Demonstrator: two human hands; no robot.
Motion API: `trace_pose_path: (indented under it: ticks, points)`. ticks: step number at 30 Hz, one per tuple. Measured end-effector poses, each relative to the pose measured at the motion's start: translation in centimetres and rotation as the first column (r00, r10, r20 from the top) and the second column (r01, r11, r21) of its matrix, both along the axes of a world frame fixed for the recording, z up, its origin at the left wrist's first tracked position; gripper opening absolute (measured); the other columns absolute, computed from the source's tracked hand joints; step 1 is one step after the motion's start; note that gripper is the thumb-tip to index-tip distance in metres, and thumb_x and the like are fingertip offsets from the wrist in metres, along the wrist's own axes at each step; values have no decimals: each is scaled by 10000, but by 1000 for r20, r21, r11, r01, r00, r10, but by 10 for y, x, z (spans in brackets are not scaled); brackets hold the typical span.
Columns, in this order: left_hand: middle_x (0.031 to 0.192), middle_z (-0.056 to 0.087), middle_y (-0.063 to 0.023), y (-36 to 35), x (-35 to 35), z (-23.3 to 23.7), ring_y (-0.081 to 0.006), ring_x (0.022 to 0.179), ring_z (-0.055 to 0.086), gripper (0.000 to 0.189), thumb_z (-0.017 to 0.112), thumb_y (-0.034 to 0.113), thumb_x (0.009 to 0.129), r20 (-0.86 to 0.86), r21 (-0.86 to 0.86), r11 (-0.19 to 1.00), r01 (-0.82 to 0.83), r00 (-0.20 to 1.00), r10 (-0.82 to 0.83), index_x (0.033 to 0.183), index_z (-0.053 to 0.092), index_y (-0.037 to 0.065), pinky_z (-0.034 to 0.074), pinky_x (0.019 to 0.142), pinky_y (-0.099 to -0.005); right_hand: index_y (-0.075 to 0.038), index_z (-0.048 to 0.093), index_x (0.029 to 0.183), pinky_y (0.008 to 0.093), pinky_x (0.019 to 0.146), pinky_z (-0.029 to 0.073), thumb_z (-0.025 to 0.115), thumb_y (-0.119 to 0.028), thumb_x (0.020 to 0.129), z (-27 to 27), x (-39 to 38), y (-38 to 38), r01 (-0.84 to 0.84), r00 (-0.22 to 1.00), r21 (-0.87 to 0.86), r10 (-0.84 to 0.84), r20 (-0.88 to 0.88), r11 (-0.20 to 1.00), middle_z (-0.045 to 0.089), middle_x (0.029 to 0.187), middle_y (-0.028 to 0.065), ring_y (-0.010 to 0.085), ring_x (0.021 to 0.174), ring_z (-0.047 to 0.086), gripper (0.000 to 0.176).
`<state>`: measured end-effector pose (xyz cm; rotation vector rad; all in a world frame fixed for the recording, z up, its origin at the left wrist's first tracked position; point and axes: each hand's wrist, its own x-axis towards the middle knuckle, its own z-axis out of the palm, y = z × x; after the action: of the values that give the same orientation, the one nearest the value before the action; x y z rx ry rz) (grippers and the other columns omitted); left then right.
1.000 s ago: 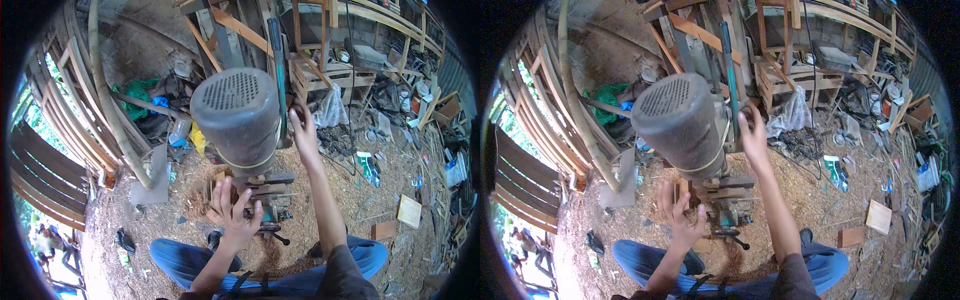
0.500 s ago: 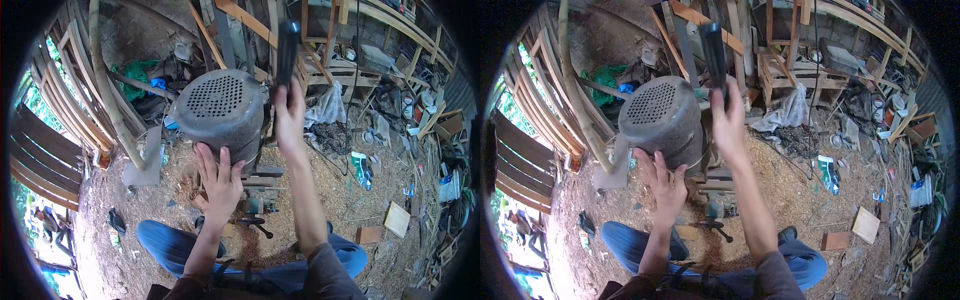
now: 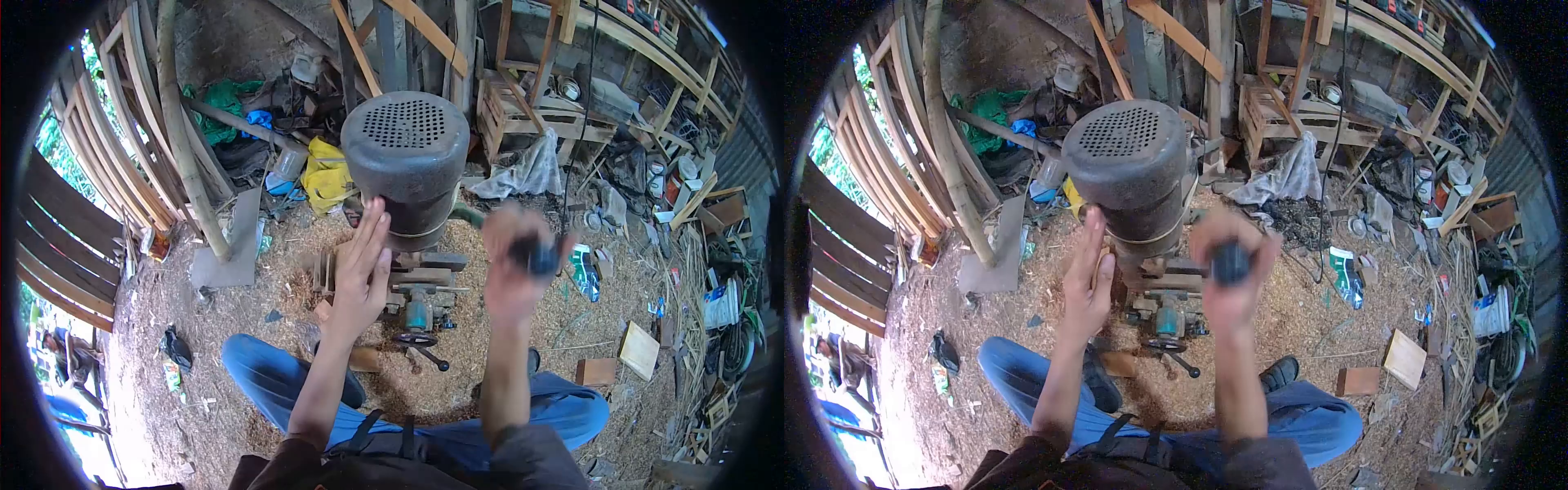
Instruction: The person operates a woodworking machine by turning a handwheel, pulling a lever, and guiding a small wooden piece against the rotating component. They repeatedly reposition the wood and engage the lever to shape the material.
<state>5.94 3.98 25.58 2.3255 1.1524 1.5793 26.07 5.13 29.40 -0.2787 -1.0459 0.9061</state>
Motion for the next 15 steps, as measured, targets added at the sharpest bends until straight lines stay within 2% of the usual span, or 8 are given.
trace_pose_path:
  ticks: [2, 3, 5, 6, 8, 11, 12, 15]
  points:
    - [1554, 420, -195, -11, -5, -21, -360, 1456, 380, 476, 504, 16, 1006, 57, -77, 996, 39, 998, -34, 1480, 457, 18, 309, 1187, -441, -64, 522, 630, 352, 699, 379, 218, -552, 1059, -22, -3, -33, 85, 990, 96, -95, 107, 992, 518, 658, 62, 216, 671, 471, 717]
    - [1532, 451, -188, -17, -6, -31, -347, 1439, 409, 462, 493, 23, 1015, 82, -114, 993, 19, 997, -10, 1475, 460, 15, 319, 1182, -433, -64, 522, 630, 352, 699, 379, 218, -552, 1059, -34, -4, -45, 88, 989, 85, -97, 111, 992, 518, 658, 62, 216, 671, 471, 717]
    - [1510, 481, -180, -27, -10, -46, -335, 1421, 438, 448, 483, 29, 1023, 102, -153, 988, 16, 995, 0, 1470, 462, 13, 330, 1176, -424, -104, 441, 590, 393, 772, 363, 197, -437, 1079, -53, -7, -58, 188, 962, 149, -212, 169, 971, 457, 622, 59, 226, 678, 432, 639]
    - [1498, 494, -176, -36, -11, -55, -331, 1411, 450, 438, 479, 36, 1028, 137, -243, 970, 30, 991, 4, 1465, 465, 11, 338, 1172, -420, -100, 446, 598, 400, 797, 356, 212, -395, 1074, -53, -13, -63, 207, 967, 142, -224, 119, 968, 440, 614, 56, 231, 698, 434, 607]
    - [1475, 516, -168, -50, -17, -76, -315, 1395, 469, 426, 463, 51, 1040, 183, -358, 931, 73, 983, -6, 1464, 457, 10, 351, 1163, -410, -99, 449, 600, 400, 807, 354, 217, -395, 1073, -55, -17, -66, 223, 966, 119, -236, 104, 967, 445, 617, 59, 232, 707, 436, 605]
    - [1473, 520, -163, -56, -28, -100, -294, 1391, 475, 430, 461, 52, 1042, 263, -373, 921, 113, 965, -12, 1469, 445, 12, 358, 1158, -403, -98, 450, 601, 401, 823, 354, 219, -395, 1073, -51, -16, -62, 215, 969, 105, -226, 103, 971, 449, 620, 63, 234, 715, 436, 603]
    - [1444, 564, -179, -58, -27, -101, -278, 1273, 596, 462, 491, 19, 1000, 315, -420, 904, 74, 947, 69, 1461, 476, 33, 447, 1068, -377, -99, 447, 600, 402, 828, 354, 216, -394, 1073, -51, -15, -63, 198, 971, 87, -208, 117, 976, 447, 620, 66, 236, 716, 435, 604]
    - [1437, 571, -165, -57, -28, -105, -270, 1266, 593, 458, 511, 21, 996, 319, -382, 922, 59, 945, 72, 1453, 484, 32, 437, 1071, -367, -95, 447, 626, 394, 826, 356, 188, -430, 1087, -50, -13, -62, 173, 980, 88, -181, 83, 981, 447, 637, 72, 241, 723, 431, 626]
